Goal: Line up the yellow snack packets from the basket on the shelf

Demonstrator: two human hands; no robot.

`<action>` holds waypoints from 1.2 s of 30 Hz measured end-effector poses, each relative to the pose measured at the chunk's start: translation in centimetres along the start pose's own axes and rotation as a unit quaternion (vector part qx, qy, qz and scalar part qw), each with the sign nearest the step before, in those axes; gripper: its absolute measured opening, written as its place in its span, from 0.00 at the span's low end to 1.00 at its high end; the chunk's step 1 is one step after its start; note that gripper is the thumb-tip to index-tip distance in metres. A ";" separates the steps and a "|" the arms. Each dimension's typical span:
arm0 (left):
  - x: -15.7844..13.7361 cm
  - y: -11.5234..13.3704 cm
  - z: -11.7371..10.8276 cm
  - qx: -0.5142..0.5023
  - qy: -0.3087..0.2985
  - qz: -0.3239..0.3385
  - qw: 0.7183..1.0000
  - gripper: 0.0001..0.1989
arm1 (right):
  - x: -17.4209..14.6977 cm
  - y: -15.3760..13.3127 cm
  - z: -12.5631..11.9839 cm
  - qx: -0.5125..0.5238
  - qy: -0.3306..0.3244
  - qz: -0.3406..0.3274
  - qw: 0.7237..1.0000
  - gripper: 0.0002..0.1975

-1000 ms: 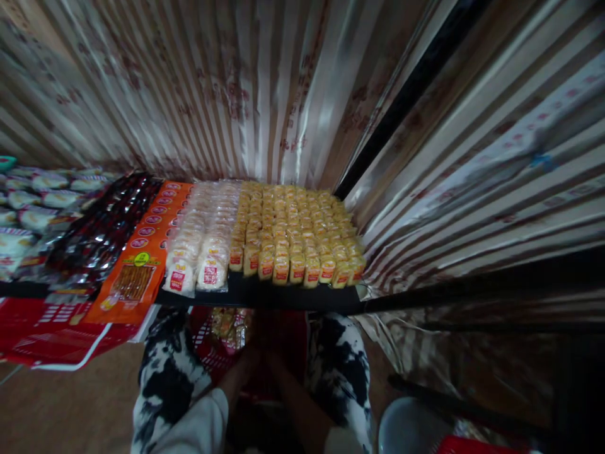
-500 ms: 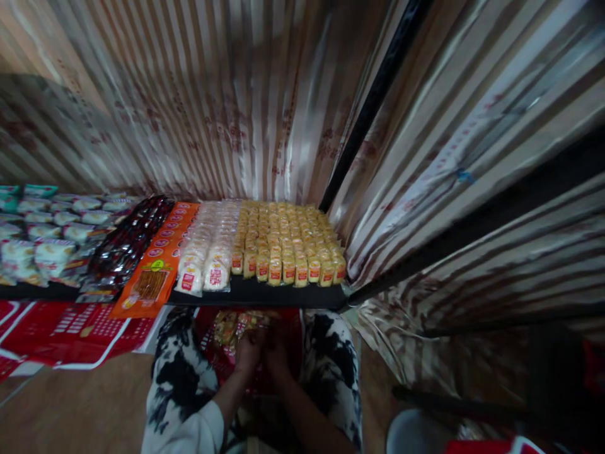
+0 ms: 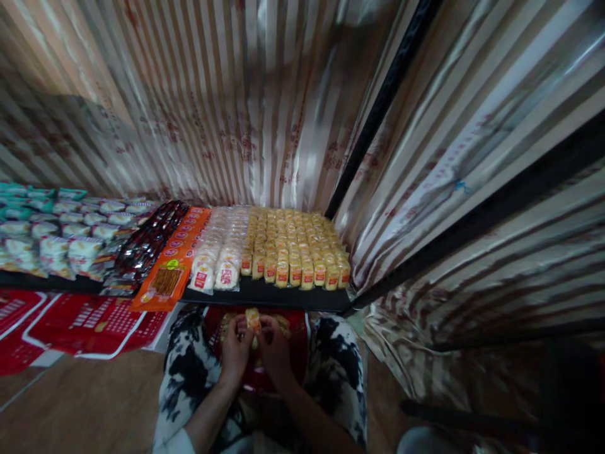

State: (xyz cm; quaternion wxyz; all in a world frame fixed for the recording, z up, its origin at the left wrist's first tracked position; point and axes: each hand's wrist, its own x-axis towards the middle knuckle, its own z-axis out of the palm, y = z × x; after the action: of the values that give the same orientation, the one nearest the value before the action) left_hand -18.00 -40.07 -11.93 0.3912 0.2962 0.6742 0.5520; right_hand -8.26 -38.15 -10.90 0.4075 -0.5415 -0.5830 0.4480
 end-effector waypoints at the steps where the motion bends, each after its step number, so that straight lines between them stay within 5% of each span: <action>1: 0.3 0.8 0.0 0.002 0.007 0.021 1.000 0.17 | 0.4 -0.6 0.0 -0.007 0.001 -0.008 1.000 0.10; 7: 3.1 4.4 1.1 0.005 0.036 0.096 0.995 0.15 | 3.5 -2.3 0.6 -0.008 0.024 -0.110 0.994 0.16; 18: 8.2 6.0 4.6 0.091 0.073 0.194 0.974 0.12 | 8.3 -1.5 0.0 -0.138 0.070 -0.226 0.962 0.25; 36: 9.7 4.9 5.4 0.195 0.103 0.294 0.930 0.11 | 9.5 1.1 -0.8 -0.216 0.065 -0.266 0.937 0.27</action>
State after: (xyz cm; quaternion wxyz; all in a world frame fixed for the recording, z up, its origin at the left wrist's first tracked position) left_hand -18.55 -28.20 -9.55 0.0740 0.4930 0.6881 0.5272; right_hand -7.94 -28.63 -11.82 0.4220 -0.4693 -0.7609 0.1507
